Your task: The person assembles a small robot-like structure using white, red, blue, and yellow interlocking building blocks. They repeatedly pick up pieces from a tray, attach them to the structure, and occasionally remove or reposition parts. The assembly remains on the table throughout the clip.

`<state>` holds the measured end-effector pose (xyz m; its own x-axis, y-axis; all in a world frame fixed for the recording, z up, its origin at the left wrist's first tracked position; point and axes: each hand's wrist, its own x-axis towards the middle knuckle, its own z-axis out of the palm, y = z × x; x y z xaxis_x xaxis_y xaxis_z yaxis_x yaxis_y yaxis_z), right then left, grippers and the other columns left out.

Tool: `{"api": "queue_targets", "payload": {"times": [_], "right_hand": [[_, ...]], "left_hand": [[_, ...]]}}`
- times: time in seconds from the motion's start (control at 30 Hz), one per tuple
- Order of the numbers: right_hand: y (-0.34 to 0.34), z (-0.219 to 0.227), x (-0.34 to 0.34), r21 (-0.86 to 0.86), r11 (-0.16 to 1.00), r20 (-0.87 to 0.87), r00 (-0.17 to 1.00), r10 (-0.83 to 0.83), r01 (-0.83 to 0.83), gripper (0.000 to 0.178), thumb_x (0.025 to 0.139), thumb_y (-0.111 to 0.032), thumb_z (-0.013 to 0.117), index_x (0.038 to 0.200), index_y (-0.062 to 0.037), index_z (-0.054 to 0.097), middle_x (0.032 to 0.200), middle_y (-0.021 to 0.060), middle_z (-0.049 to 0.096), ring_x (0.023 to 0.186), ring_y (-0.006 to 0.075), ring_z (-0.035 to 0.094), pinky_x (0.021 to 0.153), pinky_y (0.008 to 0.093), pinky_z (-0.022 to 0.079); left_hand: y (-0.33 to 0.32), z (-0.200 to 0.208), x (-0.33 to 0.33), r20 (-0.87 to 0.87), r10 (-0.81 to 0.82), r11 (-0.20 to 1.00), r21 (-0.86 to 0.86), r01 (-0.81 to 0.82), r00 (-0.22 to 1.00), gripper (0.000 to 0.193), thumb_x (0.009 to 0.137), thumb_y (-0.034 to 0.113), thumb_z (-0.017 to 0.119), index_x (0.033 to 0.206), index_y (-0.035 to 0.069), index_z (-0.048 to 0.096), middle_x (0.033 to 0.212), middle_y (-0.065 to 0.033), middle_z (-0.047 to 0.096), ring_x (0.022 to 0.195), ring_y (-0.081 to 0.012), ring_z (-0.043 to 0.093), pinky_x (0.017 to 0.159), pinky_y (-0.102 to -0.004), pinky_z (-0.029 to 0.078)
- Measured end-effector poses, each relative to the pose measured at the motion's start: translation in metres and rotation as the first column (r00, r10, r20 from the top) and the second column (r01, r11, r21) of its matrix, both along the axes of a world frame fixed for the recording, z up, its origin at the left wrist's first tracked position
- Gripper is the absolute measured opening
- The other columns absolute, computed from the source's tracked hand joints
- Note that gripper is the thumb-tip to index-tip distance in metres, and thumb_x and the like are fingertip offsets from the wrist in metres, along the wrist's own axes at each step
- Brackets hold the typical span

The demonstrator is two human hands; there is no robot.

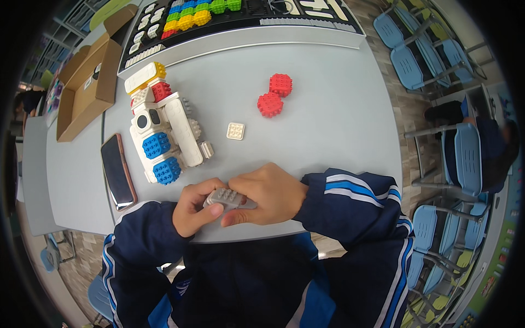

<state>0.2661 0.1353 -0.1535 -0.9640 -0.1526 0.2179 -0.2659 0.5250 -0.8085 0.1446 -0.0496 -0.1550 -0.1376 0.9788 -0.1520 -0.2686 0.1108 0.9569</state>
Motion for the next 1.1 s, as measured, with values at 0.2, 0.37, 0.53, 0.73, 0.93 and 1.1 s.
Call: {"api": "queue_targets", "payload": {"times": [0.2, 0.37, 0.53, 0.73, 0.93, 1.1], "right_hand": [[-0.003, -0.004, 0.001, -0.026, 1.0, -0.009, 1.0, -0.006, 0.006, 0.057, 0.08, -0.059, 0.068, 0.075, -0.0034, 0.057, 0.062, 0.0099, 0.055, 0.053, 0.0293, 0.058, 0.05, 0.0356, 0.045], [-0.008, -0.011, 0.004, -0.114, 0.993, 0.0, 1.0, -0.019, 0.018, 0.052, 0.084, -0.052, 0.068, 0.075, -0.0026, 0.055, 0.06, 0.0104, 0.052, 0.051, 0.0286, 0.055, 0.048, 0.0352, 0.042], [-0.014, -0.014, 0.006, -0.357, 0.934, 0.059, 0.998, 0.014, 0.008, 0.04, 0.089, -0.034, 0.069, 0.072, -0.0011, 0.051, 0.057, 0.01, 0.048, 0.045, 0.0262, 0.049, 0.043, 0.0339, 0.036], [-0.01, -0.011, 0.005, -0.328, 0.942, 0.108, 0.987, 0.12, -0.078, 0.039, 0.093, -0.037, 0.062, 0.08, -0.0001, 0.059, 0.06, 0.0133, 0.06, 0.051, 0.0267, 0.062, 0.05, 0.0328, 0.048], [-0.01, -0.013, 0.006, -0.321, 0.941, 0.102, 0.984, 0.149, -0.109, 0.038, 0.092, -0.037, 0.062, 0.082, -0.0006, 0.059, 0.059, 0.0126, 0.059, 0.05, 0.0267, 0.061, 0.05, 0.0324, 0.048], [-0.007, -0.01, 0.005, -0.339, 0.931, 0.143, 0.971, 0.193, -0.135, 0.037, 0.092, -0.036, 0.06, 0.081, -0.0001, 0.058, 0.062, 0.0144, 0.058, 0.052, 0.029, 0.059, 0.051, 0.0348, 0.046]], "left_hand": [[-0.002, -0.008, 0.002, -0.314, 0.014, 0.997, 0.07, 0.008, 0.949, 0.027, 0.09, 0.022, 0.067, 0.104, 0.002, 0.057, 0.078, -0.0079, 0.063, 0.068, -0.0158, 0.061, 0.063, -0.0275, 0.045], [-0.005, -0.006, 0.0, -0.395, -0.057, 0.998, -0.026, 0.051, 0.917, 0.055, 0.091, 0.056, 0.056, 0.097, 0.002, 0.054, 0.078, -0.0068, 0.062, 0.071, -0.0134, 0.059, 0.064, -0.0266, 0.044], [-0.005, -0.005, -0.003, -0.316, -0.098, 0.995, -0.041, 0.089, 0.944, 0.053, 0.094, 0.055, 0.049, 0.092, 0.002, 0.051, 0.074, -0.0072, 0.058, 0.064, -0.0156, 0.054, 0.059, -0.0279, 0.041], [-0.004, -0.009, 0.0, -0.344, -0.046, 0.986, 0.135, 0.097, 0.938, 0.025, 0.095, 0.026, 0.056, 0.104, 0.003, 0.055, 0.068, -0.0126, 0.058, 0.056, -0.0267, 0.058, 0.053, -0.0322, 0.041], [-0.007, -0.012, -0.002, -0.363, -0.078, 0.984, 0.121, 0.13, 0.929, 0.025, 0.094, 0.024, 0.058, 0.106, 0.003, 0.056, 0.066, -0.0124, 0.059, 0.054, -0.029, 0.059, 0.051, -0.0322, 0.042], [-0.005, -0.007, -0.004, -0.359, -0.091, 0.982, 0.123, 0.143, 0.929, 0.024, 0.094, 0.025, 0.058, 0.102, 0.003, 0.057, 0.065, -0.0111, 0.059, 0.053, -0.0278, 0.059, 0.051, -0.0316, 0.042]]}}
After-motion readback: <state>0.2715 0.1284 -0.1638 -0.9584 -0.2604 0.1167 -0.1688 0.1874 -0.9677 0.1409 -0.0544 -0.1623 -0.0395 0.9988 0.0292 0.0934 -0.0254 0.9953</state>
